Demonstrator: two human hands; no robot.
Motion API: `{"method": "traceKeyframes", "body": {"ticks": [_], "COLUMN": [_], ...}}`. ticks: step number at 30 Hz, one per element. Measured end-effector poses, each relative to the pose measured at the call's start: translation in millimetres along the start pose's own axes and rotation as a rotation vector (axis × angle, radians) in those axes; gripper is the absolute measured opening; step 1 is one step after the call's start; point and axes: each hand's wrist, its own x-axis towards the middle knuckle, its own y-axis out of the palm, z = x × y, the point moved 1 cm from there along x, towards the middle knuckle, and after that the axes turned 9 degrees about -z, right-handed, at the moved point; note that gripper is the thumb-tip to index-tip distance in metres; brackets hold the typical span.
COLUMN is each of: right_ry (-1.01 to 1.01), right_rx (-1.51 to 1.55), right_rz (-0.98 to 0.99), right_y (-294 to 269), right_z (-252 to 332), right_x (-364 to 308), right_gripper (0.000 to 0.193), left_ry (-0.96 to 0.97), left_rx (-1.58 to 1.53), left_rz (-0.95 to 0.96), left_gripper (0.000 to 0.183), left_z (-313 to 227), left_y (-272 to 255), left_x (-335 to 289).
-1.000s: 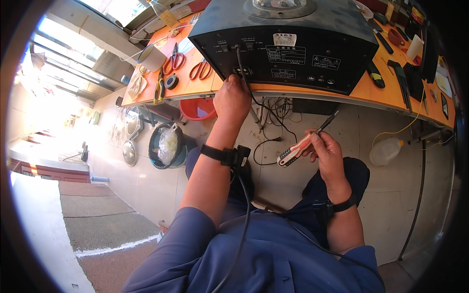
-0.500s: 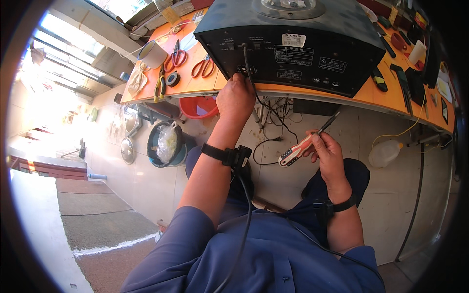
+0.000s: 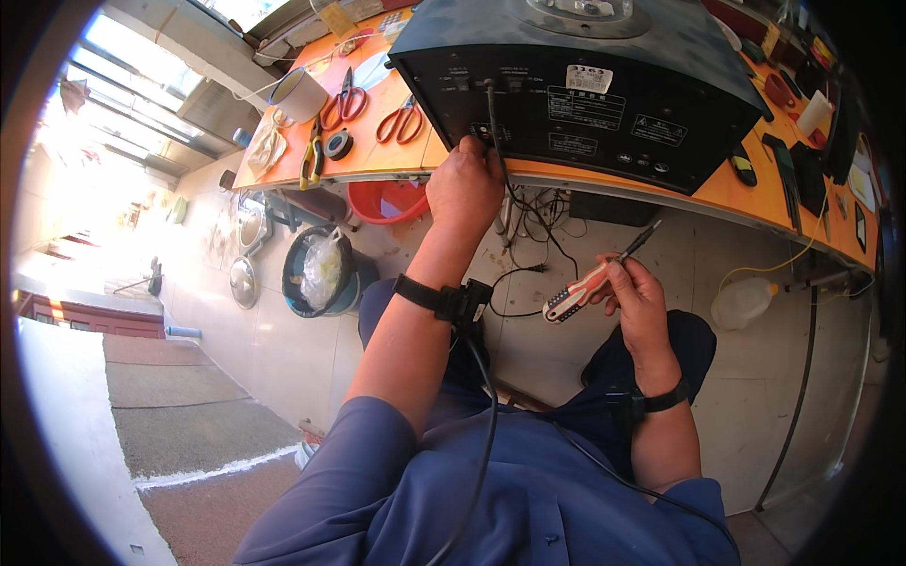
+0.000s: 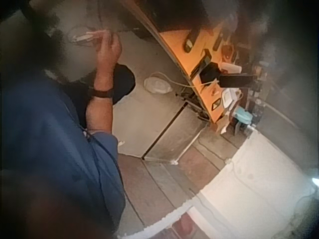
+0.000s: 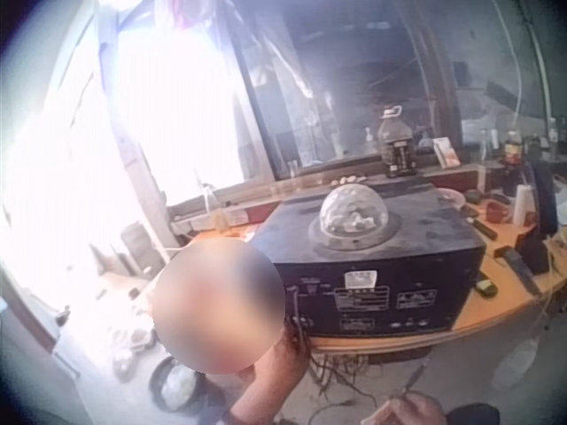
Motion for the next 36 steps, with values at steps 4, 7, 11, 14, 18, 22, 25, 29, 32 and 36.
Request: {"method": "traceKeyframes", "body": {"ticks": [4, 7, 11, 14, 18, 22, 25, 29, 32, 36], "right_ry": [0.018, 0.030, 0.048, 0.070, 0.084, 0.118, 0.147, 0.153, 0.155, 0.081], "right_rx": [0.012, 0.015, 0.034, 0.033, -0.009, -0.048, -0.091, -0.101, -0.112, -0.102], "right_rz": [-0.001, -0.004, -0.008, 0.016, 0.070, 0.127, 0.192, 0.346, 0.441, 0.520], "right_y": [1.3, 3.3, 5.2, 7.8, 13.3, 20.4, 27.0, 47.8, 77.2, 125.9], "right_z": [1.3, 3.6, 8.3, 9.9, 8.4, 3.3, -0.8, -3.2, 0.8, 15.5], "right_x": [0.0, -0.7, -1.8, -0.4, 3.1, 6.3, 8.7, 6.3, 1.8, 8.6], "right_gripper": [0.034, 0.034, 0.028, 0.026, 0.026, 0.025, 0.024, 0.025, 0.030, 0.031], "left_ry": [0.004, -0.007, -0.098, -0.154, -0.181, -0.231, -0.269, -0.387, -0.555, -0.655], "left_rx": [0.016, -0.036, -0.047, 0.058, 0.124, -0.064, -0.234, -0.563, -0.779, -1.035], "left_rz": [-0.013, -0.061, -0.152, -0.185, -0.211, -0.260, -0.215, 0.026, 0.377, 0.789], "left_gripper": [0.023, 0.022, 0.024, 0.024, 0.026, 0.028, 0.027, 0.021, 0.019, 0.046], "left_z": [3.7, 18.3, 70.0, 113.2, 151.5, 170.7, 170.0, 145.1, 118.6, 97.6], "left_y": [0.9, -5.0, -27.6, -37.5, -34.0, -35.8, -47.7, -70.4, -89.2, -111.7], "left_x": [-3.6, -7.5, 4.5, 33.5, 87.7, 108.1, 75.6, -11.2, -80.9, -137.5]}}
